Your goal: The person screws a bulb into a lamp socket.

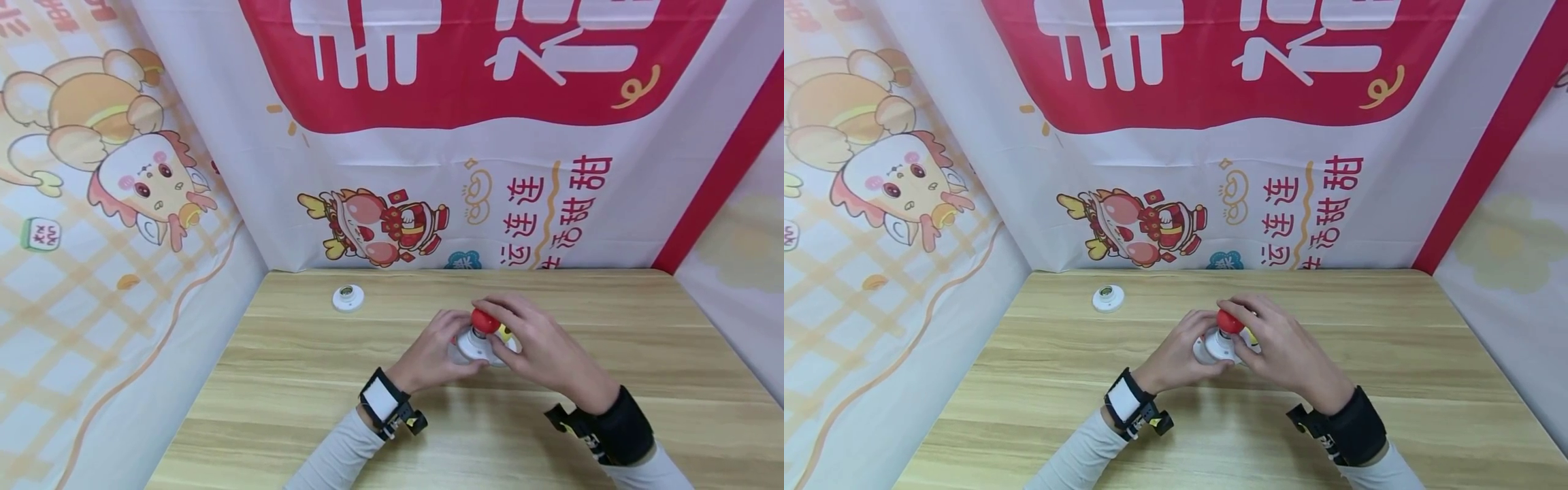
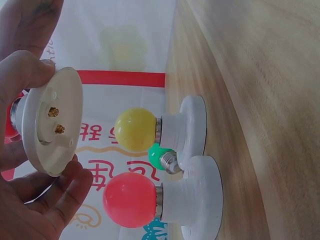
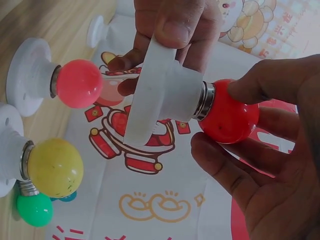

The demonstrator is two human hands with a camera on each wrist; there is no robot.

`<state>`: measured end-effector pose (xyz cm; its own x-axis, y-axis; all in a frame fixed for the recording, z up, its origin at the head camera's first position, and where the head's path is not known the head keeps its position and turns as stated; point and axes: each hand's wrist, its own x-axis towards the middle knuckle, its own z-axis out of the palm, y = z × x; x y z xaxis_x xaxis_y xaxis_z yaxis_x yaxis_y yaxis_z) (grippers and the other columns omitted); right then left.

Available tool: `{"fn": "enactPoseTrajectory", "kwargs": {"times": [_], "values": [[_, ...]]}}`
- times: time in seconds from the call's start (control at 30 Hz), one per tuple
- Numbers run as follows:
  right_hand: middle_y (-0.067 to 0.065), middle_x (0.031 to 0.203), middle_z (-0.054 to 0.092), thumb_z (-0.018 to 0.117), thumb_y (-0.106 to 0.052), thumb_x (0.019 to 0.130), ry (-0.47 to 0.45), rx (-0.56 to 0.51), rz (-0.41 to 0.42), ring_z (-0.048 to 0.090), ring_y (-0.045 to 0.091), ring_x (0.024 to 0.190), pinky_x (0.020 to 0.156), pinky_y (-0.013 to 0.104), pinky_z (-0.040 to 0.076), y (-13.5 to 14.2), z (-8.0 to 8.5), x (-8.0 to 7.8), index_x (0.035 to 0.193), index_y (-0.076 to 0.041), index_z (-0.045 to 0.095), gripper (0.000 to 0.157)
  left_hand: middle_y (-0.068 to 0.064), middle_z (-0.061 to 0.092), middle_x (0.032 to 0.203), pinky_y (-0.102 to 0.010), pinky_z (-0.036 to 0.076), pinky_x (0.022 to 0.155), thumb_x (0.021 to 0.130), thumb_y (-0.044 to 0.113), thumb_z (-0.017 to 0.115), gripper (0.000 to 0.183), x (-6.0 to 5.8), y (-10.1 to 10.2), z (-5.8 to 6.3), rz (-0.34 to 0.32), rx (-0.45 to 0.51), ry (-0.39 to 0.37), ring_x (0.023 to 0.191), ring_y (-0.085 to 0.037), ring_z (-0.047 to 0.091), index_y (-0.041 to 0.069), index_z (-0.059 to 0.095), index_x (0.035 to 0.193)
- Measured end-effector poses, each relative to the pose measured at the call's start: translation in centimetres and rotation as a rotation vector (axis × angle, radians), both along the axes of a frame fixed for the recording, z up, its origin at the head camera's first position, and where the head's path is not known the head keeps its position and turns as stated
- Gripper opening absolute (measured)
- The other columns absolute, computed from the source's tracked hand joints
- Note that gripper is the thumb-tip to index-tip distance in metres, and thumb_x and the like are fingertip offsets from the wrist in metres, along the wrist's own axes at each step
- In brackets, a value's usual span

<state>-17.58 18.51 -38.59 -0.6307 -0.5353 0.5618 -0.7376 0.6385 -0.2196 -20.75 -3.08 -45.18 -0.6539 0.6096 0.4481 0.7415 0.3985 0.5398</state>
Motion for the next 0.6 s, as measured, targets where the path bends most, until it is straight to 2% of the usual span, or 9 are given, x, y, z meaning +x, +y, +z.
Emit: {"fn": "enactPoseTrajectory", "kwargs": {"times": [0.17,0.6], "values": [[0.009,0.128,0.057,0.075,-0.021,0.08,-0.008,0.0,-0.011,0.055,0.021,0.111,0.088,0.043,0.055,-0.05,0.17,0.09,0.132,-0.014,0.059,0.054,0.005,0.049,0.134,-0.02,0.046,0.097,0.081,0.043,0.074,0.068,-0.01,-0.03,0.01,0.002,0.008,-0.014,0.119,-0.006,0.039,0.018,0.049,0.138],[0.009,0.119,0.058,0.08,-0.029,0.076,0.022,-0.005,-0.038,0.059,0.02,0.101,0.08,0.041,0.058,-0.16,0.02,-0.07,0.126,-0.014,0.062,0.055,0.003,0.05,0.134,-0.02,0.046,0.097,0.081,0.043,0.074,0.067,-0.04,0.04,-0.11,-0.004,0.007,0.026,0.119,-0.007,0.041,0.016,0.049,0.137]]}}
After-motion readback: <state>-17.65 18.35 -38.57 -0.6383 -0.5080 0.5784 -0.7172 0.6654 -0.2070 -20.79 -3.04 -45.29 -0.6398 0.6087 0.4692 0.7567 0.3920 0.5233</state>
